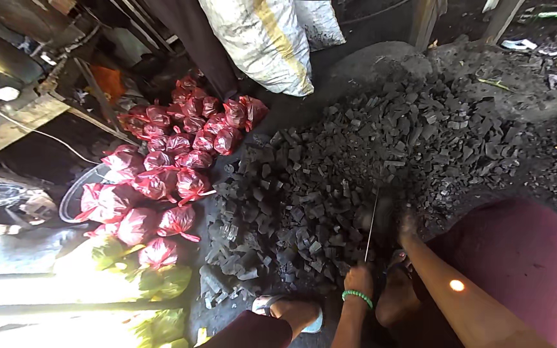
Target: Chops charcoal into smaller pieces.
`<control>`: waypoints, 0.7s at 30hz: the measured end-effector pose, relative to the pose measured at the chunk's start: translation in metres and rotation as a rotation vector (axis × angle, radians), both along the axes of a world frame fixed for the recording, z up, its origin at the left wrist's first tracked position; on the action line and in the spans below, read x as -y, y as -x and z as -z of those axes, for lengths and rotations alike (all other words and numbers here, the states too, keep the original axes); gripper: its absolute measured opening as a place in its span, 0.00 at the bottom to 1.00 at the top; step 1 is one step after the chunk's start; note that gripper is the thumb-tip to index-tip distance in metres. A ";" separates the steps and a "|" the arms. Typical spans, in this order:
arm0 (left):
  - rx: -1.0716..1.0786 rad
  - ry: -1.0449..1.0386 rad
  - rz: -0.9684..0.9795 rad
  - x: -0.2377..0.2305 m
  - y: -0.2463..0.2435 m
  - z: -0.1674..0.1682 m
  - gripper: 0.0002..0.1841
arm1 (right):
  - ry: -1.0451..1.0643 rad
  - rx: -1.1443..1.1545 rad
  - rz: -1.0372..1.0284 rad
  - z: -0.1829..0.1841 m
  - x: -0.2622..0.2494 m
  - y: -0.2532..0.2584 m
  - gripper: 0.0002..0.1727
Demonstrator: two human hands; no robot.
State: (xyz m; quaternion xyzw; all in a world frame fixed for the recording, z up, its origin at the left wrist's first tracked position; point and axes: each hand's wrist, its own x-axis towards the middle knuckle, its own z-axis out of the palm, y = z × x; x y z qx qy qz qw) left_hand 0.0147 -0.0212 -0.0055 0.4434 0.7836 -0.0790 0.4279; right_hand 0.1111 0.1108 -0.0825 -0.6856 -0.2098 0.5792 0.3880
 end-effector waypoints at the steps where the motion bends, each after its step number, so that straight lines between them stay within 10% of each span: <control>1: 0.016 0.128 0.015 0.000 0.000 0.009 0.23 | 0.034 0.013 -0.037 -0.001 0.004 0.005 0.34; 10: 0.089 -0.072 -0.150 0.004 0.022 0.007 0.25 | 0.059 0.158 -0.346 0.017 0.007 0.000 0.31; 16: 0.065 -0.242 -0.354 0.009 0.043 0.002 0.24 | 0.186 0.515 -0.830 0.016 0.015 -0.004 0.63; 21: 0.078 -0.267 -0.447 0.011 0.049 0.006 0.24 | 0.089 0.541 -0.823 0.004 0.009 -0.007 0.51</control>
